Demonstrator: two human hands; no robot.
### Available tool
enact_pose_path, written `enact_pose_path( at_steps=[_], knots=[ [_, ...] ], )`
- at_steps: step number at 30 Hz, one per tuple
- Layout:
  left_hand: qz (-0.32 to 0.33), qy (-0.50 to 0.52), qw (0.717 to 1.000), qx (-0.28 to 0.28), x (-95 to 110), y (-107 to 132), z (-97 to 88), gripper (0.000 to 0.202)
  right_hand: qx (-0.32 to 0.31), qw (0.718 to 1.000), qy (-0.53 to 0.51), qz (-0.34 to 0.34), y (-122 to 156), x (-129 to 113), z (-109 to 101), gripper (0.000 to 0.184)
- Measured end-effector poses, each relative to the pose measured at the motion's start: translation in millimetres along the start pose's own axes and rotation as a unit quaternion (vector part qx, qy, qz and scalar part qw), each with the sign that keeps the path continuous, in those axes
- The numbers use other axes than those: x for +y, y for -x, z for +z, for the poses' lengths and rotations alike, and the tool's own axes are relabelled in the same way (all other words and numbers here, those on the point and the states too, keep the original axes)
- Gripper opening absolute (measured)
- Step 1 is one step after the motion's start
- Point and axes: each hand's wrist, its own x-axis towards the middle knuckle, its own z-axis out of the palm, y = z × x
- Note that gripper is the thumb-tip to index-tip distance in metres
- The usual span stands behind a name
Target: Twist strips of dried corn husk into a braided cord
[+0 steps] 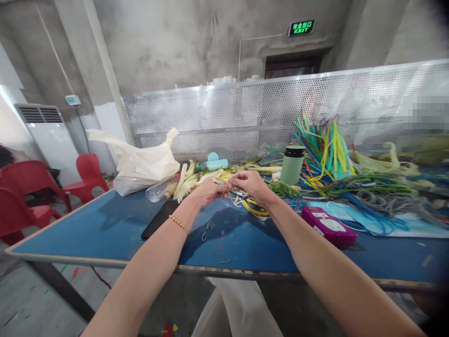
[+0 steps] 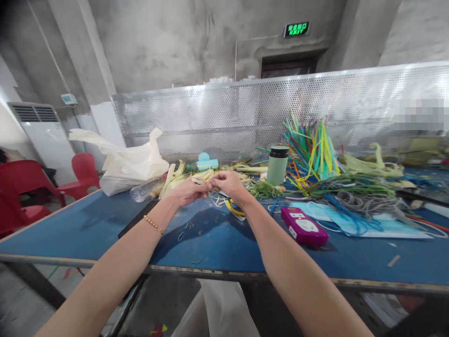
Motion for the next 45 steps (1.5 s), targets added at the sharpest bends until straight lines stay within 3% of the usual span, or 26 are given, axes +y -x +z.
enact_pose_path(
  at_steps=[9,17,21,23,27,31,34,39,45],
  knots=[
    [-0.013,-0.024,1.0,-0.001,-0.1,1.5,1.7,0.02,0.011,0.999,0.023,-0.027,-3.1,10.4,-1.0,0.027],
    [-0.019,-0.03,0.999,-0.02,-6.1,-1.0,-1.4,0.02,0.038,0.999,0.031,-0.024,0.9,5.3,2.8,0.027],
    [-0.022,-0.036,0.999,-0.017,-3.9,0.2,-1.1,0.021,0.018,0.999,0.045,-0.016,-0.6,7.4,0.6,0.026],
    [-0.032,-0.054,0.998,-0.017,-3.7,0.7,-1.6,0.022,0.024,0.995,0.088,-0.039,-2.1,7.6,-0.6,0.023],
    [-0.031,-0.094,0.995,-0.022,-7.7,-0.6,-3.7,0.023,0.069,0.966,0.195,-0.155,-2.1,-0.4,0.9,0.015],
    [-0.025,-0.097,0.995,-0.015,-11.8,-2.2,-2.3,0.02,-0.009,0.957,0.212,-0.2,1.6,-8.9,6.5,0.006],
    [-0.033,-0.098,0.995,-0.011,-12.0,-2.8,-0.9,0.023,-0.022,0.962,0.201,-0.185,2.5,-6.6,8.1,0.007],
    [-0.015,-0.065,0.996,-0.057,-8.2,-3.7,-4.5,0.027,0.008,0.984,0.143,-0.11,-1.4,2.7,3.9,0.013],
    [-0.056,-0.02,0.998,-0.022,-0.2,0.2,-3.3,0.032,0.052,0.988,0.108,-0.095,-3.5,6.6,0.4,0.017]
  ],
)
